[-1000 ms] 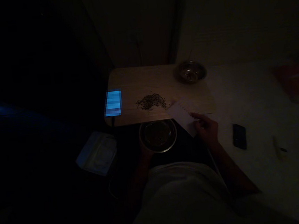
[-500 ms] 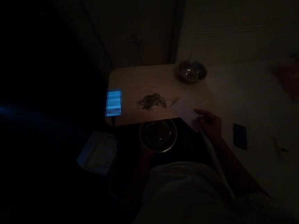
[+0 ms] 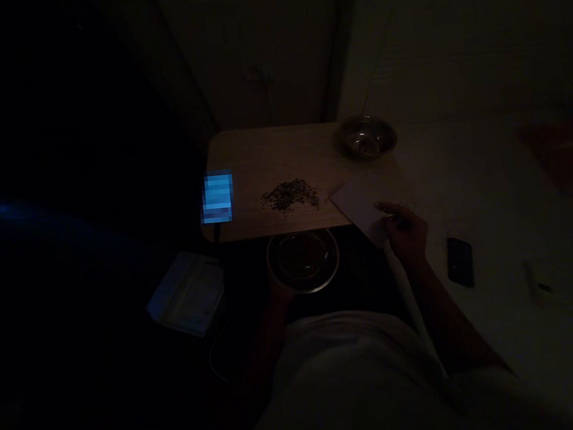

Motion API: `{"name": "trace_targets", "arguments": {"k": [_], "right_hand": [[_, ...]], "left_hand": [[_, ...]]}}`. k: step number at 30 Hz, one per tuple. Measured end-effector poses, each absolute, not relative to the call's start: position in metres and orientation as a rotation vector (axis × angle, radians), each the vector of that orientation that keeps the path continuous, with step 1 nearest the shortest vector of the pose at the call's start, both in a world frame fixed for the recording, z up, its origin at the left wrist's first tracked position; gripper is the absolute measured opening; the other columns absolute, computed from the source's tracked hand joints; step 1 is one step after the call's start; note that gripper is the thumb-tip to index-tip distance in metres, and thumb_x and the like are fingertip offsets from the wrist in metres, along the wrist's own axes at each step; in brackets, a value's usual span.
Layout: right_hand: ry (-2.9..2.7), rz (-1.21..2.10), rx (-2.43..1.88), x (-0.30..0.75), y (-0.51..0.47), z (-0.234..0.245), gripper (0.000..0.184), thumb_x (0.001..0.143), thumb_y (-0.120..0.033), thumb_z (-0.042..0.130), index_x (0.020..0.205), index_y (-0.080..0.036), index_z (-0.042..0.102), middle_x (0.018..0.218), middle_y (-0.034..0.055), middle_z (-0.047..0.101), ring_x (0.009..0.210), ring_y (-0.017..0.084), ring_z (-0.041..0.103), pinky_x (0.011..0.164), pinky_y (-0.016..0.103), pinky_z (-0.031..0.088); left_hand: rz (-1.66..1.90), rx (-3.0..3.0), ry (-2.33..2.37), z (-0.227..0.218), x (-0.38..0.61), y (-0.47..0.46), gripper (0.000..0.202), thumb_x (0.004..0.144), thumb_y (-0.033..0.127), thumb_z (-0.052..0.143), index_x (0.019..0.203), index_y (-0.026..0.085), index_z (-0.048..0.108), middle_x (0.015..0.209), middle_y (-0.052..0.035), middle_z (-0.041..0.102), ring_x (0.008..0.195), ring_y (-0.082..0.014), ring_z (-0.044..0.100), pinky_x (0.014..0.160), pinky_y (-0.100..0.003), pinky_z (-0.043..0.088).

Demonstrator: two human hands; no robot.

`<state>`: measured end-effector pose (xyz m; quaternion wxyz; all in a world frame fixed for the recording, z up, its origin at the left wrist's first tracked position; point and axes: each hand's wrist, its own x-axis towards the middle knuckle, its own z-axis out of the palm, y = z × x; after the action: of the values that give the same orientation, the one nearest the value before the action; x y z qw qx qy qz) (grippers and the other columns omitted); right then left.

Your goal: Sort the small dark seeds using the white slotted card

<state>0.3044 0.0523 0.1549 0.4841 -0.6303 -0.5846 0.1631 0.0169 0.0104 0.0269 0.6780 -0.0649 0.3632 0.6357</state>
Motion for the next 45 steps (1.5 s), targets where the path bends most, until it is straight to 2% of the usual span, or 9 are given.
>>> {"name": "trace_targets", "arguments": {"k": [5,11,15,20,25,30,34,38,45], "right_hand": [[-1.429,0.369,-1.525,0.294,0.058,0.161,0.036,0.081,-0.026,0.060,0.112,-0.020,0.079,0.102,0.0070,0.081,0.072,0.018,0.069,0.068,0.032,0.055],[-1.514,0.372,-1.574,0.289,0.063,0.166,0.038,0.080,-0.024,0.059,0.111,-0.021,0.081,0.076,0.0019,0.076,0.056,0.014,0.056,0.059,0.028,0.048],[-1.513,0.391,-1.552,0.288,0.062,0.168,0.037,0.080,-0.025,0.059,0.109,-0.021,0.081,0.079,0.0028,0.077,0.057,0.015,0.057,0.058,0.029,0.048],[-1.525,0.420,-1.565,0.287,0.060,0.169,0.037,0.079,-0.024,0.059,0.110,-0.021,0.081,0.071,0.0010,0.074,0.054,0.014,0.055,0.057,0.028,0.046],[-1.516,0.450,-1.536,0.285,0.055,0.167,0.036,0.080,-0.026,0.060,0.109,-0.022,0.081,0.078,0.0017,0.077,0.055,0.013,0.054,0.056,0.028,0.045],[-1.501,0.467,-1.553,0.279,0.049,0.166,0.036,0.082,-0.026,0.059,0.110,-0.021,0.081,0.078,0.0021,0.076,0.056,0.014,0.055,0.056,0.028,0.046],[-1.502,0.481,-1.567,0.272,0.044,0.163,0.037,0.085,-0.027,0.058,0.114,-0.022,0.080,0.084,0.0032,0.079,0.056,0.014,0.056,0.057,0.029,0.048],[-1.524,0.486,-1.564,0.262,0.041,0.159,0.038,0.087,-0.027,0.057,0.118,-0.022,0.078,0.083,0.0029,0.078,0.057,0.015,0.058,0.061,0.030,0.050],[-1.581,0.507,-1.527,0.242,0.043,0.156,0.039,0.088,-0.029,0.058,0.122,-0.023,0.076,0.086,0.0028,0.080,0.056,0.014,0.059,0.062,0.030,0.052]], "left_hand": [[1.467,-0.124,0.902,0.030,0.017,0.009,0.039,0.096,0.043,0.061,0.130,0.027,0.068,0.149,-0.0050,0.061,0.153,-0.0263,0.040,0.125,-0.048,0.038],[1.518,-0.105,0.892,0.031,0.020,0.008,0.036,0.098,0.040,0.057,0.131,0.029,0.067,0.150,-0.0018,0.060,0.153,-0.0219,0.040,0.125,-0.045,0.037],[1.431,-0.132,0.858,0.028,0.019,0.009,0.041,0.096,0.045,0.060,0.132,0.025,0.066,0.149,-0.0064,0.061,0.151,-0.0261,0.044,0.124,-0.050,0.038],[1.571,-0.058,0.886,0.025,0.019,0.008,0.037,0.095,0.037,0.062,0.130,0.028,0.068,0.150,-0.0020,0.061,0.153,-0.0226,0.041,0.126,-0.043,0.035],[1.470,-0.069,0.841,0.029,0.019,0.007,0.046,0.092,0.044,0.066,0.135,0.027,0.066,0.149,-0.0051,0.062,0.153,-0.0277,0.040,0.126,-0.047,0.036],[1.530,-0.056,0.889,0.033,0.020,0.005,0.046,0.092,0.037,0.067,0.138,0.033,0.063,0.149,0.0004,0.061,0.155,-0.0206,0.037,0.127,-0.041,0.035],[1.434,-0.124,0.843,0.036,0.020,0.008,0.048,0.094,0.048,0.062,0.138,0.029,0.064,0.148,-0.0046,0.063,0.151,-0.0262,0.043,0.124,-0.048,0.038],[1.383,-0.122,0.802,0.038,0.020,0.011,0.050,0.094,0.053,0.061,0.134,0.024,0.067,0.147,-0.0086,0.063,0.150,-0.0297,0.045,0.124,-0.048,0.038],[1.373,-0.101,0.814,0.040,0.022,0.009,0.050,0.095,0.053,0.059,0.140,0.030,0.063,0.147,-0.0048,0.063,0.152,-0.0278,0.042,0.125,-0.051,0.037]]}}
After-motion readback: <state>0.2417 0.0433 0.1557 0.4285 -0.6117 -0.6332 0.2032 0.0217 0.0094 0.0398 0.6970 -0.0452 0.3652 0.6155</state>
